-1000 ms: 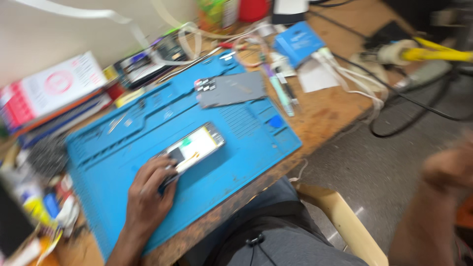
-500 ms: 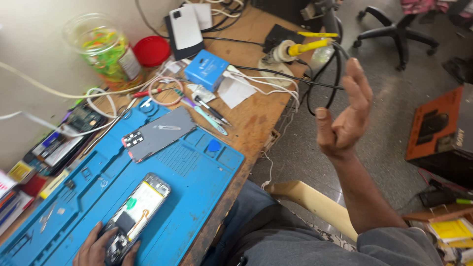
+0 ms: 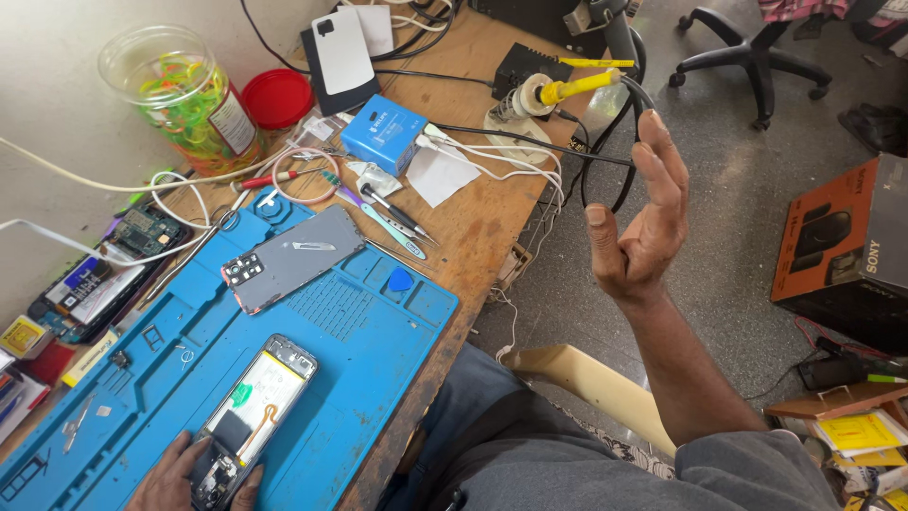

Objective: The person plugs a charging cable into a phone, then removes the back cover and begins unscrewing internal components with a small screwdriver.

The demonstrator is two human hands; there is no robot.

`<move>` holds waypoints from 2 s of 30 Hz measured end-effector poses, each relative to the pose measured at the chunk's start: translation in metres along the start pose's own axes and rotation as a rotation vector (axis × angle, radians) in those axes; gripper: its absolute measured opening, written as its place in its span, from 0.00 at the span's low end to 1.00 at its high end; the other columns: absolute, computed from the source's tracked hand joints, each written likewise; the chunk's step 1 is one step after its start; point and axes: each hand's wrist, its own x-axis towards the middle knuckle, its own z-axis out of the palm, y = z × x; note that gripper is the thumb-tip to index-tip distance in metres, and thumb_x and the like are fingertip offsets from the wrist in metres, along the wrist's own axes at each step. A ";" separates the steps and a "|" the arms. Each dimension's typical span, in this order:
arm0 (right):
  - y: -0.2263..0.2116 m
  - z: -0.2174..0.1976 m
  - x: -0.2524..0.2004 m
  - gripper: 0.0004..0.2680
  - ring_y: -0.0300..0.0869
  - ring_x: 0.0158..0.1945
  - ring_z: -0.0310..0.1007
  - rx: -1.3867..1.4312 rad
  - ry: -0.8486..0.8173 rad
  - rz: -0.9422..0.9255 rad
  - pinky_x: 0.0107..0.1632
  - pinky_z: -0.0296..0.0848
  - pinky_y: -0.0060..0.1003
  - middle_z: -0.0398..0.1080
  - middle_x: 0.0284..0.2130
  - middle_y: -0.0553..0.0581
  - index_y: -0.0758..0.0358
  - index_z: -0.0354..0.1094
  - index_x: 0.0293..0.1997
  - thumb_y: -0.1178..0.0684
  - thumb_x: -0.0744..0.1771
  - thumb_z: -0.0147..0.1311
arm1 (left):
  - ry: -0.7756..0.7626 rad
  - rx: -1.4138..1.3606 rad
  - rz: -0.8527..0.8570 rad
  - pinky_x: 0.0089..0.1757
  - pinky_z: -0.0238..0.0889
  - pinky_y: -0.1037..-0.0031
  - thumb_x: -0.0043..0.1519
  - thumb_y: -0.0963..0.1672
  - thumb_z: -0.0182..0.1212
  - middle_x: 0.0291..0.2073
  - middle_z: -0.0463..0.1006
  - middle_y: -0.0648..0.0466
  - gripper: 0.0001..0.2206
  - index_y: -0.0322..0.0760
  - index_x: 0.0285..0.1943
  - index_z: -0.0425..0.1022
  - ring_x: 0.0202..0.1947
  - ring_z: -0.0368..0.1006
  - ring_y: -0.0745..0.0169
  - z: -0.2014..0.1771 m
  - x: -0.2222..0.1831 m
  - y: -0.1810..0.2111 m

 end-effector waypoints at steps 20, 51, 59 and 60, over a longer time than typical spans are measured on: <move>-0.006 0.009 0.007 0.19 0.52 0.76 0.57 0.017 0.019 -0.024 0.79 0.58 0.52 0.58 0.72 0.65 0.59 0.57 0.71 0.44 0.72 0.54 | 0.555 -0.152 0.370 0.55 0.70 0.49 0.46 0.55 0.70 0.44 0.81 0.33 0.32 0.24 0.50 0.73 0.53 0.78 0.40 -0.023 -0.024 0.032; -0.113 0.118 0.015 0.18 0.47 0.41 0.75 0.321 -0.757 -0.300 0.44 0.76 0.45 0.76 0.41 0.56 0.59 0.72 0.60 0.48 0.65 0.70 | 0.614 -0.321 0.146 0.62 0.55 0.52 0.50 0.47 0.70 0.60 0.74 0.40 0.31 0.31 0.63 0.70 0.62 0.66 0.40 -0.124 -0.088 0.146; -0.158 0.182 0.013 0.32 0.60 0.69 0.63 0.465 -1.109 -0.385 0.68 0.63 0.55 0.64 0.65 0.70 0.65 0.55 0.72 0.42 0.62 0.65 | 0.541 -0.381 0.132 0.61 0.55 0.49 0.52 0.49 0.76 0.61 0.71 0.38 0.35 0.30 0.66 0.67 0.63 0.63 0.38 -0.124 -0.096 0.134; -0.163 0.185 0.014 0.34 0.61 0.69 0.62 0.469 -1.136 -0.424 0.68 0.62 0.56 0.64 0.66 0.71 0.65 0.54 0.73 0.40 0.61 0.65 | 0.544 -0.381 0.134 0.61 0.56 0.50 0.52 0.50 0.76 0.62 0.70 0.39 0.37 0.30 0.68 0.66 0.64 0.63 0.39 -0.123 -0.098 0.133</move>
